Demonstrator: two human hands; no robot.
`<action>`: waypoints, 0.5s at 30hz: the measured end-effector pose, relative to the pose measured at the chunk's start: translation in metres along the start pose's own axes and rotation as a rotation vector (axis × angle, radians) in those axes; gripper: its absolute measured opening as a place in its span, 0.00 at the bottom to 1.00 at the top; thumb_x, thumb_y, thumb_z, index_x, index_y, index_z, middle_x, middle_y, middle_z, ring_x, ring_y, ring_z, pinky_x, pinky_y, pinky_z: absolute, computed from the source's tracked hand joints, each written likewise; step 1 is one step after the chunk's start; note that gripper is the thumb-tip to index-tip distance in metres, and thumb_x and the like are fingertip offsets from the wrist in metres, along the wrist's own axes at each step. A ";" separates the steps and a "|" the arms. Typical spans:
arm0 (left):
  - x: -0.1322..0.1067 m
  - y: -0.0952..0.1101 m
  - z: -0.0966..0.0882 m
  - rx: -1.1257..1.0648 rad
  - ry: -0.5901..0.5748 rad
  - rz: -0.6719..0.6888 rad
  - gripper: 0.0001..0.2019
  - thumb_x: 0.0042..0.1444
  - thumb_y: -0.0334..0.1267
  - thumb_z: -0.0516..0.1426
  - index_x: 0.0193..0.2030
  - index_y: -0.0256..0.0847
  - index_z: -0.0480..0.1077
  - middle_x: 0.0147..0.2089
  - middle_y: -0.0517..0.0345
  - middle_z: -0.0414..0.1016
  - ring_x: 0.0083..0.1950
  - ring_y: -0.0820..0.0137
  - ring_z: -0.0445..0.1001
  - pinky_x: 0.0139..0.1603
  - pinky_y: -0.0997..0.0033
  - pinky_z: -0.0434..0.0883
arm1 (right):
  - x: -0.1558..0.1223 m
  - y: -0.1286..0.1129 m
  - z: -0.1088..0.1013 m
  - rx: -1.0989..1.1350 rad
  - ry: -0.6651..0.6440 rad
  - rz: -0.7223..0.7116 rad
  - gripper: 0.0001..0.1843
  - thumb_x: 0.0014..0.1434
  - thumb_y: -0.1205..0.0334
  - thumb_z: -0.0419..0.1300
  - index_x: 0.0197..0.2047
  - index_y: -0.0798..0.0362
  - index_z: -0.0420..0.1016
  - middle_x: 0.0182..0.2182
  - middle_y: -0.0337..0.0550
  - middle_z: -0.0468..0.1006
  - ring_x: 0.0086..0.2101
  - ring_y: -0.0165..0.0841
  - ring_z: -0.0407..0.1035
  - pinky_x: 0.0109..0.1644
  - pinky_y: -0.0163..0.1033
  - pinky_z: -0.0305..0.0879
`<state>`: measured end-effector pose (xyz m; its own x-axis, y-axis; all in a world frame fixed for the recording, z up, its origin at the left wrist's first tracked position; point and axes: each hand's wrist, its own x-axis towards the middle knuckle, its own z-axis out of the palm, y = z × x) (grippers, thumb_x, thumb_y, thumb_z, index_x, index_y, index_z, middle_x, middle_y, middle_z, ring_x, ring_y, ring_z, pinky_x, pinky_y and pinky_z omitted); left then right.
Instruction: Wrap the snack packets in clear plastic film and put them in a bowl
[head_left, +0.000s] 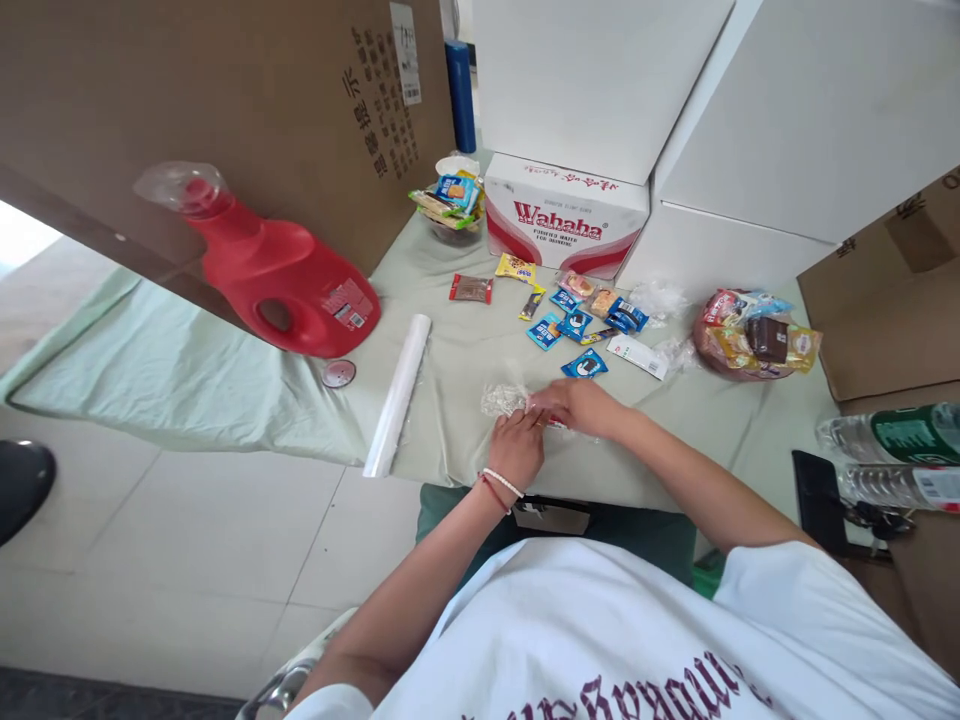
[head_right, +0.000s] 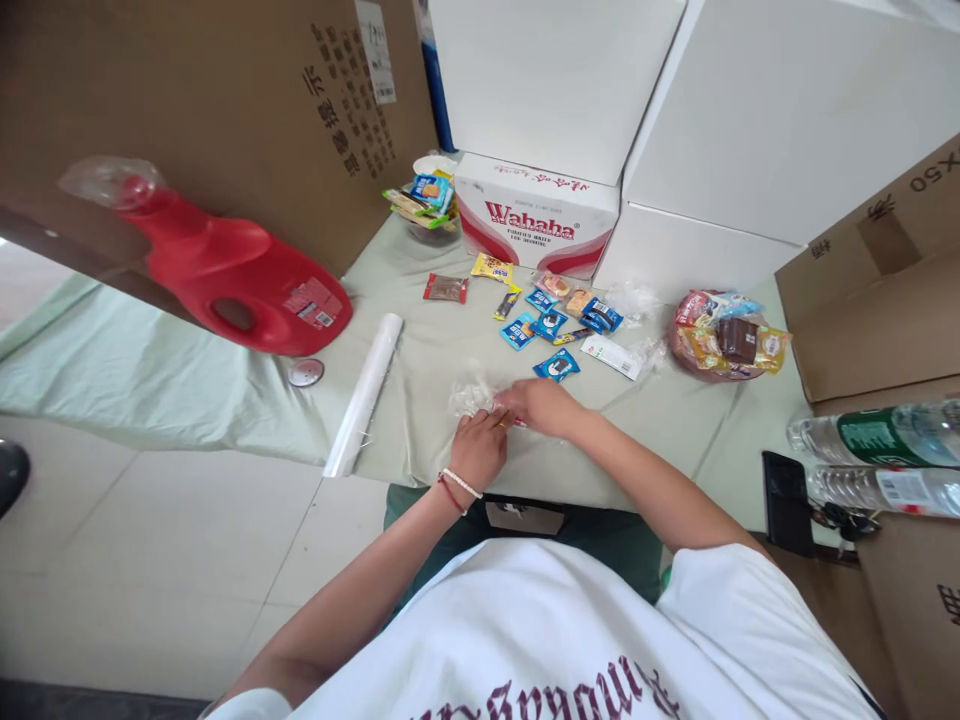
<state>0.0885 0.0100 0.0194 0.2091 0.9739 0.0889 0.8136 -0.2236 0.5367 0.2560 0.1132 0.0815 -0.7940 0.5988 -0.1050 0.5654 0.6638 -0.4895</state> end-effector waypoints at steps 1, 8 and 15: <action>0.000 -0.004 0.002 -0.038 0.007 -0.007 0.21 0.62 0.28 0.51 0.56 0.41 0.79 0.56 0.42 0.82 0.55 0.52 0.76 0.57 0.46 0.72 | -0.008 -0.004 0.010 -0.004 -0.003 -0.031 0.21 0.72 0.65 0.55 0.63 0.50 0.79 0.48 0.51 0.83 0.49 0.39 0.76 0.54 0.40 0.68; -0.020 -0.058 -0.011 -0.207 0.350 -0.259 0.23 0.64 0.32 0.45 0.57 0.46 0.77 0.59 0.50 0.80 0.62 0.62 0.76 0.66 0.51 0.72 | -0.027 -0.012 0.059 -0.114 0.050 0.007 0.28 0.71 0.73 0.50 0.70 0.48 0.72 0.47 0.51 0.77 0.52 0.42 0.69 0.60 0.45 0.64; 0.008 -0.065 -0.010 -0.013 0.412 -0.608 0.27 0.61 0.57 0.58 0.56 0.36 0.73 0.73 0.28 0.64 0.78 0.40 0.55 0.73 0.31 0.57 | -0.023 -0.016 0.060 -0.135 0.061 0.041 0.26 0.70 0.72 0.51 0.66 0.50 0.77 0.44 0.52 0.77 0.48 0.42 0.68 0.56 0.44 0.65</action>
<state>0.0322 0.0329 -0.0063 -0.4999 0.8625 0.0789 0.7141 0.3589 0.6011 0.2516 0.0618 0.0403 -0.7566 0.6503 -0.0679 0.6256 0.6898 -0.3645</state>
